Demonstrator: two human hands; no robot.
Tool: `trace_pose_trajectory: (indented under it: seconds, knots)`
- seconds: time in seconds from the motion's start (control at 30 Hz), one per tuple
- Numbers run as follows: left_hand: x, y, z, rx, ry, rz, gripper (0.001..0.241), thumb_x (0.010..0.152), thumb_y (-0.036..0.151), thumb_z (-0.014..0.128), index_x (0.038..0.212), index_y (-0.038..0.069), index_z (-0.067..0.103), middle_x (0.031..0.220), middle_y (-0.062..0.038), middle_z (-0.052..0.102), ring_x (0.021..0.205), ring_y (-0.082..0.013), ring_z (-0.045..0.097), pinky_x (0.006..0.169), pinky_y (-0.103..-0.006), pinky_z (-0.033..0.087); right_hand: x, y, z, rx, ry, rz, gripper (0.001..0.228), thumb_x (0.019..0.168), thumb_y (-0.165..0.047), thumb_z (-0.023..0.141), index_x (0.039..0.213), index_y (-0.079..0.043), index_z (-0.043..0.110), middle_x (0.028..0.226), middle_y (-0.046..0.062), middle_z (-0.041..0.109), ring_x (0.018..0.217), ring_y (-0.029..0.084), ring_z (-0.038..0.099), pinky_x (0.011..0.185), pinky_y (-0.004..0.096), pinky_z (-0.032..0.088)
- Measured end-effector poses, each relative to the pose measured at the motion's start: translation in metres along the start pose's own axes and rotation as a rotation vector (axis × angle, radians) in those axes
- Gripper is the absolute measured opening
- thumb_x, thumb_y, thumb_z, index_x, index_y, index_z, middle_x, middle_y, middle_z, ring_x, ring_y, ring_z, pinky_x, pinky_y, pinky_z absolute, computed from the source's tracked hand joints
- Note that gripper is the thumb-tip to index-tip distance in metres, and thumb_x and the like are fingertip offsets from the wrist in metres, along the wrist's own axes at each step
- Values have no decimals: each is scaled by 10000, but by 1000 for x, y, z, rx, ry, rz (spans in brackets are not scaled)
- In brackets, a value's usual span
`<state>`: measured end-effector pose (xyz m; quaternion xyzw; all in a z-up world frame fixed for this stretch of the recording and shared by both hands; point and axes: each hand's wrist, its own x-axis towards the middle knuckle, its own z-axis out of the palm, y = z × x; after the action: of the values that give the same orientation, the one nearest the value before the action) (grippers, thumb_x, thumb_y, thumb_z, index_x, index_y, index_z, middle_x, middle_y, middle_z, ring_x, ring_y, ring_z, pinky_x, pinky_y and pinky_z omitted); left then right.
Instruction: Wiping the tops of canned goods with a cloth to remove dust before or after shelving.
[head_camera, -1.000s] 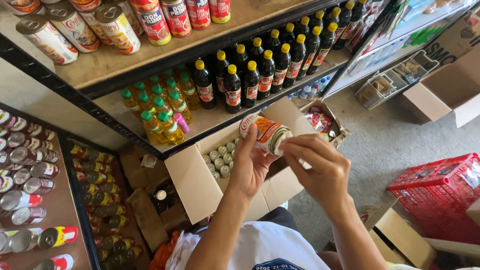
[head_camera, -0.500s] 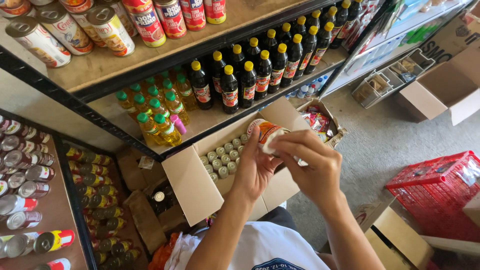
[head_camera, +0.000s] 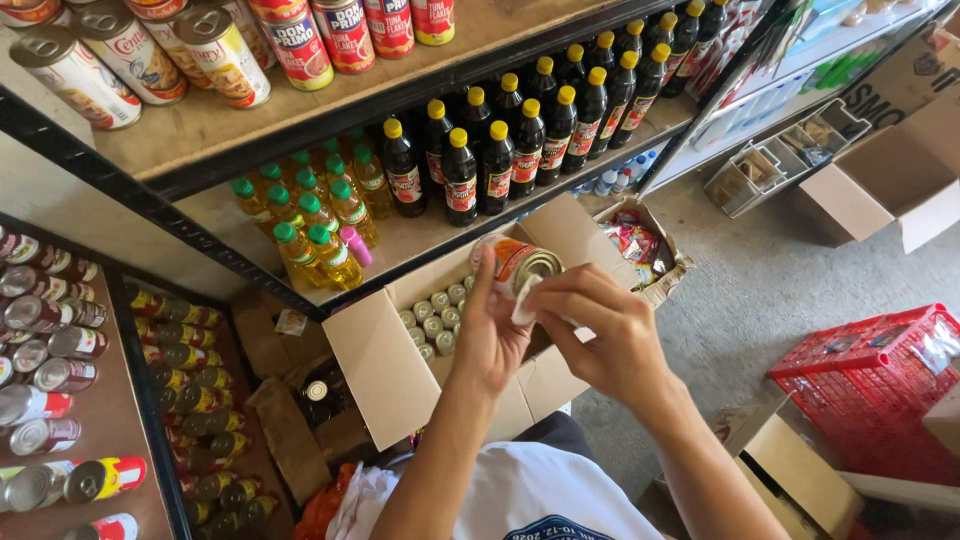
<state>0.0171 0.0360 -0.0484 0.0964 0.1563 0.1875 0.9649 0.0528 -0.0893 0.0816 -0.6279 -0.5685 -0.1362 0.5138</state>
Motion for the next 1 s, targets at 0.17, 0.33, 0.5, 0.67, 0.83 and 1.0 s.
trace_pose_trajectory:
  seconds: [0.17, 0.33, 0.5, 0.67, 0.83, 1.0]
  knots:
    - [-24, 1, 25, -37, 27, 5, 543, 945, 395, 724, 1297, 23, 544, 1166, -162, 671, 998, -340, 707, 791, -471, 679, 2, 16, -14, -86, -3, -29, 90, 859, 64, 756, 898, -15, 773, 886, 135, 735, 790, 313, 710, 734, 398, 585]
    - [-2, -10, -3, -18, -13, -78, 493, 999, 447, 647, 1228, 11, 633, 1095, -162, 729, 921, -292, 755, 732, -391, 688, 5, 5, -4, -57, 12, -13, 132, 823, 68, 770, 869, -55, 787, 902, 90, 749, 799, 267, 716, 759, 353, 589]
    - [-2, 2, -8, 6, 38, 24, 526, 941, 413, 732, 1255, 21, 576, 1128, -170, 704, 945, -312, 740, 764, -423, 681, 3, 5, -13, 1, -113, 15, 117, 801, 95, 745, 863, -2, 766, 862, 165, 739, 769, 346, 710, 710, 428, 579]
    - [-17, -4, 21, -25, -5, -8, 508, 956, 400, 715, 1252, 14, 564, 1099, -178, 694, 931, -326, 734, 747, -447, 686, 6, 15, -7, -84, 17, 35, 117, 842, 70, 764, 874, -42, 773, 912, 100, 754, 790, 271, 709, 742, 355, 577]
    - [-3, -3, 0, 23, -37, 11, 505, 961, 425, 708, 1218, 9, 580, 1090, -198, 706, 902, -314, 744, 722, -422, 695, -6, 11, 1, 15, 16, 91, 122, 831, 40, 768, 871, -73, 787, 901, 71, 763, 773, 255, 710, 722, 340, 575]
    - [-19, 0, 28, -38, 1, 32, 454, 965, 357, 722, 1231, 16, 585, 1095, -146, 702, 911, -291, 739, 747, -448, 687, -4, 26, -7, -53, 49, 50, 89, 858, 40, 779, 878, -47, 781, 910, 96, 762, 777, 270, 711, 724, 339, 573]
